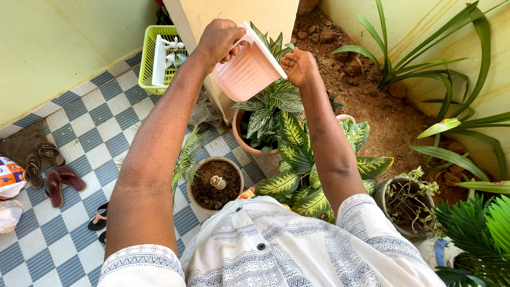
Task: The person dips a pink pitcher into a bucket of water and pours the water onto various potted plants and a soil bed.
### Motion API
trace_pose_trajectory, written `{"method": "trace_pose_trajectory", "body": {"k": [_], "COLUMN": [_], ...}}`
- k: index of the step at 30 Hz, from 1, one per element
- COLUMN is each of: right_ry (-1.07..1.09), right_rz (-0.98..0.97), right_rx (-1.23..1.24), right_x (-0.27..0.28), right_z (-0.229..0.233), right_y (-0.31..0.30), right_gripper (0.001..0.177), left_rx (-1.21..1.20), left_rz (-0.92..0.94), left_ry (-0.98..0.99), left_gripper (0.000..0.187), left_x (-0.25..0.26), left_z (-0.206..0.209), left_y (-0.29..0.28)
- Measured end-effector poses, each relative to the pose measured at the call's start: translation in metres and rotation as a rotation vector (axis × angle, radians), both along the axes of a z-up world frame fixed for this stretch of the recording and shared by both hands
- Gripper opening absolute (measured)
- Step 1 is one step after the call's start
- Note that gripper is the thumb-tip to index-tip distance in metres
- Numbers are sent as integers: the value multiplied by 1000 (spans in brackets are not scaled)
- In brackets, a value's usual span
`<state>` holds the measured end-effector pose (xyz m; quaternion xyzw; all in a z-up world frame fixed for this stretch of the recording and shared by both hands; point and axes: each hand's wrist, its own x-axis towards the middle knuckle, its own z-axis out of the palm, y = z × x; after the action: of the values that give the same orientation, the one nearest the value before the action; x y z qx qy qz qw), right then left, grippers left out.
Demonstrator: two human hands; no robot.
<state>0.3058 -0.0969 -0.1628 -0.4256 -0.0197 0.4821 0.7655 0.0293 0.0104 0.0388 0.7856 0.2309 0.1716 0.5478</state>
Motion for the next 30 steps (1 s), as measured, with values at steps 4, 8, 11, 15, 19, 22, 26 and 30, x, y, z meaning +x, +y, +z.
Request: {"method": "trace_pose_trajectory", "body": {"k": [4, 8, 11, 15, 19, 22, 26, 30], "right_ry": [53, 69, 94, 120, 127, 150, 151, 115], "right_rz": [-34, -101, -107, -78, -61, -64, -75, -58], "right_rx": [-17, -45, -59, -24, -31, -29, -38, -46], "right_x": [-6, -20, -28, -40, -49, -59, -74, -74], "right_z": [-6, -15, -20, -25, -21, -11, 3, 3], "right_y": [-4, -1, 1, 3, 4, 1, -6, -7], "right_gripper": [62, 64, 66, 67, 67, 64, 58, 55], "left_rx": [-2, 49, 93, 139, 147, 173, 178, 204], "left_rz": [-10, -40, -65, -70, -71, -75, -71, -74], "left_ry": [0, 14, 47, 93, 127, 119, 118, 106], "left_gripper": [31, 32, 32, 27, 30, 30, 29, 26], "left_x": [-7, -13, -17, -19, -18, -18, -14, -9], "left_z": [3, 12, 23, 36, 45, 48, 50, 48], "left_y": [-2, -6, -8, -7, -7, -7, -8, -8]}}
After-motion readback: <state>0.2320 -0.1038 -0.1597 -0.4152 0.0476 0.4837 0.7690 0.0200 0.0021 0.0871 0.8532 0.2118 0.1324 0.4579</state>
